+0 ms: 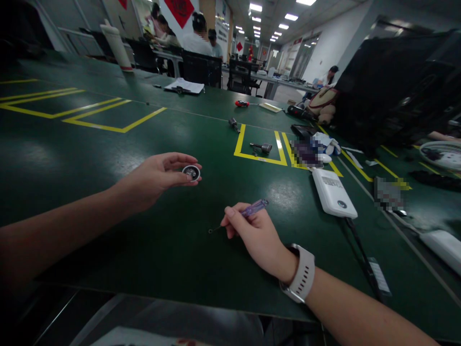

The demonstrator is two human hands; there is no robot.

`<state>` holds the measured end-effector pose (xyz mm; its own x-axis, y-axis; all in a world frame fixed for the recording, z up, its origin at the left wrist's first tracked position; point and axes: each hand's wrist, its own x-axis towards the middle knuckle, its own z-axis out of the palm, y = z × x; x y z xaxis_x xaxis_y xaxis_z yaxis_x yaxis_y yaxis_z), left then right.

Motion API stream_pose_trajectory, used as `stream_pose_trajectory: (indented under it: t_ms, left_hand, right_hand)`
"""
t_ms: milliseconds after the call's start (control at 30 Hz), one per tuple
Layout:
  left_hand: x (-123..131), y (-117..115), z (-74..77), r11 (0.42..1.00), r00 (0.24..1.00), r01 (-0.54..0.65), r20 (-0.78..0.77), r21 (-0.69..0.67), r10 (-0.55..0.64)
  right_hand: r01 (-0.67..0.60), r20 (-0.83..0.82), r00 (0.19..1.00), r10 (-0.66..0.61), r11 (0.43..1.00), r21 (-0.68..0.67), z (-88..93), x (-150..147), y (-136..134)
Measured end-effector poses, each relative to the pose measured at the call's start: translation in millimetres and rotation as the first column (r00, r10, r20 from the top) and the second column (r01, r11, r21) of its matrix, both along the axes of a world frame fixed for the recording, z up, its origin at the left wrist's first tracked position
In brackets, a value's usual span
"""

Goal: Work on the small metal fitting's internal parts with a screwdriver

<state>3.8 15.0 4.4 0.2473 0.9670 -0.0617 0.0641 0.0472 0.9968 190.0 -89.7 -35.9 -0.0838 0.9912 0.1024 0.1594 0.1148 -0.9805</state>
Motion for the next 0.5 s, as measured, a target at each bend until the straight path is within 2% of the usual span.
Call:
stream_pose_trajectory:
  t_ms: [67,133,233,300,367,433,500]
  left_hand:
    - [0.2,-1.0,-1.2,1.000,1.000,0.029,-0.005,0.012,-0.029]
    - [0.1,-2.2,-1.7,0.998,0.998,0.056,-0.029,0.035,-0.055]
    - [-0.3,-4.2,-2.0,0.994,0.991,0.099,-0.094,0.049,-0.094]
    - [-0.2,-5.3,-2.6,0.991,0.986,0.125,-0.114,0.045,-0.120]
    - [0.3,-6.1,-3.9,0.989,0.986,0.141,-0.097,0.041,-0.136]
    - [1.0,-6.7,-5.6,0.987,0.986,0.154,-0.076,0.039,-0.151]
    - [1.6,-7.0,-7.3,0.985,0.984,0.169,-0.068,0.041,-0.166]
  right_hand:
    - [0.004,0.143,0.990,-0.012,0.998,0.056,4.7,-2.7,-3.6]
    - [-0.029,0.296,0.955,-0.024,0.984,0.174,8.8,-6.6,-8.3]
    - [-0.182,0.493,0.870,-0.015,0.920,0.348,12.1,-13.6,-15.0]
    - [-0.257,0.566,0.825,-0.006,0.886,0.385,12.1,-17.3,-17.4]
    - [-0.242,0.559,0.829,-0.013,0.893,0.379,10.7,-18.7,-16.8]
    - [-0.146,0.480,0.877,-0.032,0.933,0.329,8.5,-18.0,-13.3]
    - [-0.036,0.355,0.934,-0.043,0.977,0.212,6.4,-16.1,-7.9]
